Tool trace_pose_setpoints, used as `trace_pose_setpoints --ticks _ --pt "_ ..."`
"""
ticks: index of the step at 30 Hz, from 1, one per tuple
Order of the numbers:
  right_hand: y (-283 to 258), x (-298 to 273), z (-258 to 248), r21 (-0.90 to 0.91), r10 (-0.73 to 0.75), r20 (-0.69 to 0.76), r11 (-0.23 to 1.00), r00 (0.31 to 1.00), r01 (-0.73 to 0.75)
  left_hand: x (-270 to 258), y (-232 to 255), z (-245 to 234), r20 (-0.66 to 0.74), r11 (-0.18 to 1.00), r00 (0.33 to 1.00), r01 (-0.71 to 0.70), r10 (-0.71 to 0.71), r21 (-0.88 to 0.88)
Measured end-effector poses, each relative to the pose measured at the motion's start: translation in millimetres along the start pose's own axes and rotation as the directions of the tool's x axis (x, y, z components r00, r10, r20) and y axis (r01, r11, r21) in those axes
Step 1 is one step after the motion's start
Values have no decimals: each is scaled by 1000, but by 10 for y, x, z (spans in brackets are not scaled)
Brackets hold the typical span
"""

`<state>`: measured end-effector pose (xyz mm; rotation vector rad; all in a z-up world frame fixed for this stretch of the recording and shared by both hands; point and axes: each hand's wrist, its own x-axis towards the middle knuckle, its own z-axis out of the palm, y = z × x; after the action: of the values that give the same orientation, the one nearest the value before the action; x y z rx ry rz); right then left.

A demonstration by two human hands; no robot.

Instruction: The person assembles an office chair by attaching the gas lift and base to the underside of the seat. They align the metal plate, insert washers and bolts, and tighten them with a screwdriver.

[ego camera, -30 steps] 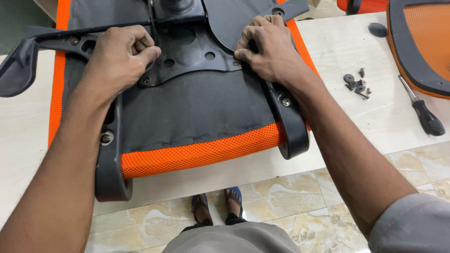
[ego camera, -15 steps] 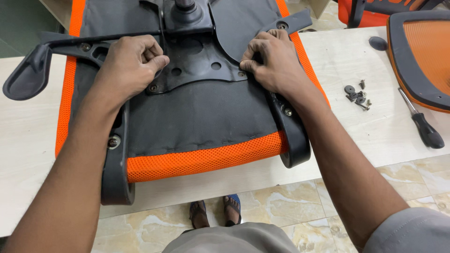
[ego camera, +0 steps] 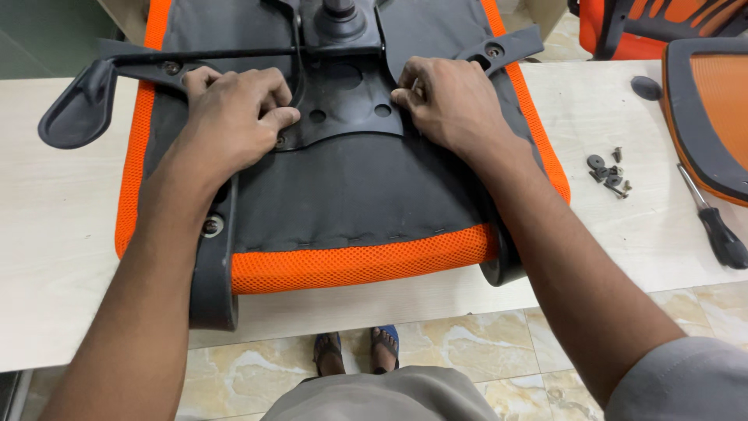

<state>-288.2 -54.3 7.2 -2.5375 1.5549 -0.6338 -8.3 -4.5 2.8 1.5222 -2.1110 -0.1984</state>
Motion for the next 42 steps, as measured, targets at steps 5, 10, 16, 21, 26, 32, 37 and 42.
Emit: trace_pose_setpoints --ticks 5,10,16,21,26,32,37,42 --pt "57 15 85 -228 -176 -37 960 984 163 9 37 30 12 999 999 -32 32 13" --pt "95 18 110 -233 -162 -5 960 987 156 31 69 53 40 1000 999 13 -13 17" --pt "92 25 117 -227 -137 5 964 990 135 27 89 58 20 999 1000 19 -20 39" --pt "109 25 142 -234 -143 -7 962 990 138 22 78 64 5 999 1000 -10 10 38" --pt "110 23 142 -220 -158 -27 964 987 148 27 85 65 13 999 1000 9 -9 52" --pt "77 23 102 -194 -116 10 974 993 116 30 110 50 19 999 999 31 -32 45" --pt "-9 3 55 -203 -90 11 975 996 91 44 158 8 1 999 1000 11 -11 40" --pt "-31 -56 35 -194 -49 5 980 999 49 44 196 -8 82 987 984 154 -157 39"
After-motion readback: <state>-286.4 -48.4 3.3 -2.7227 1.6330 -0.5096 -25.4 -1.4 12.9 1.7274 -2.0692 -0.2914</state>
